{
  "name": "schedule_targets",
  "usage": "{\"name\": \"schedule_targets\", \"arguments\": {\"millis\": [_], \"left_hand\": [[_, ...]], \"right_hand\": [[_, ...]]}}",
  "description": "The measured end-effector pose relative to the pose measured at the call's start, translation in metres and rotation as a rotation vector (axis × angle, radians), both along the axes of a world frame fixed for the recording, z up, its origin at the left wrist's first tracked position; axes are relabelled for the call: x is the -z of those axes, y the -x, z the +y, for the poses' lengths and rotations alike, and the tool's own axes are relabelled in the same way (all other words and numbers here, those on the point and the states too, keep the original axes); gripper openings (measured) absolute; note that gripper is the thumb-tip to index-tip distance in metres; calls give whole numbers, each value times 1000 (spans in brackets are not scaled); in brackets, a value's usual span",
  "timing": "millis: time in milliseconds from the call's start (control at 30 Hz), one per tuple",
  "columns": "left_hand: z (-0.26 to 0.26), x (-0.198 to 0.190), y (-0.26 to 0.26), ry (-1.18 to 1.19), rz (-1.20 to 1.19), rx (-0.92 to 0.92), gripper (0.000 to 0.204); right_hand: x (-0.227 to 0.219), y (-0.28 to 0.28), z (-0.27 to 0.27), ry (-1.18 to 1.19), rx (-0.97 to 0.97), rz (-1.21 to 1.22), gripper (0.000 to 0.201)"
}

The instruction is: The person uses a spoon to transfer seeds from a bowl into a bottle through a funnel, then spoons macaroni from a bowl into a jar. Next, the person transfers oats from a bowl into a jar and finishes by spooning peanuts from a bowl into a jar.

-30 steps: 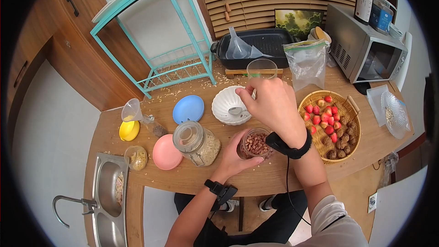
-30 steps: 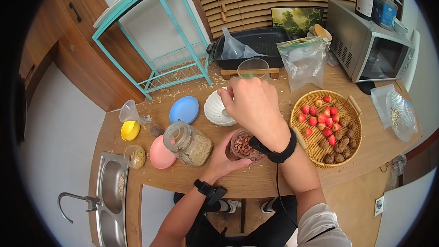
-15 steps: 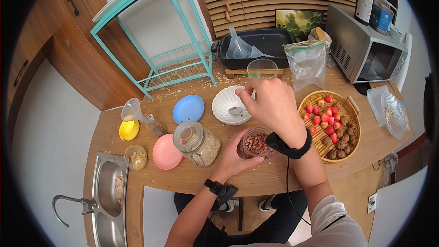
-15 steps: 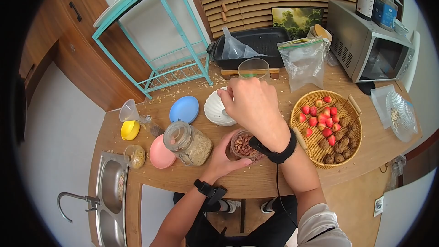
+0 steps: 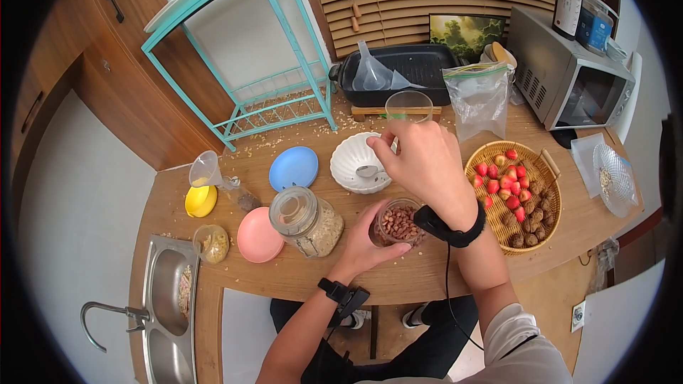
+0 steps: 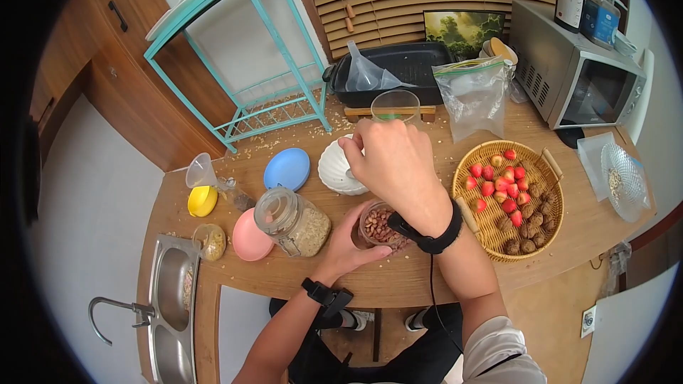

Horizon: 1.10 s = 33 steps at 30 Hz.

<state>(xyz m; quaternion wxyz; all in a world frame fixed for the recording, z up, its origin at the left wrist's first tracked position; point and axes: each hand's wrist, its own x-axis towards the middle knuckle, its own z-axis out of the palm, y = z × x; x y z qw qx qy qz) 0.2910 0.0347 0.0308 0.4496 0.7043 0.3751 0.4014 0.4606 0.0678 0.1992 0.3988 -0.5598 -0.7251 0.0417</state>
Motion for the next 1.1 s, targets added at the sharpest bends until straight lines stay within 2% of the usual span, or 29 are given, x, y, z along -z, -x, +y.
{"name": "schedule_targets", "arguments": {"millis": [500, 667, 867, 1100], "left_hand": [[1, 5, 1, 25, -13, 1, 97], [0, 2, 1, 10, 6, -4, 97], [0, -2, 2, -9, 35, 0, 95], [-1, -2, 1, 12, -22, 5, 94]], "right_hand": [[-1, 1, 1, 3, -28, 29, 23], [6, 0, 5, -120, -67, 76, 14], [5, 1, 4, -107, -62, 64, 10], [1, 7, -3, -172, -65, 66, 18]]}}
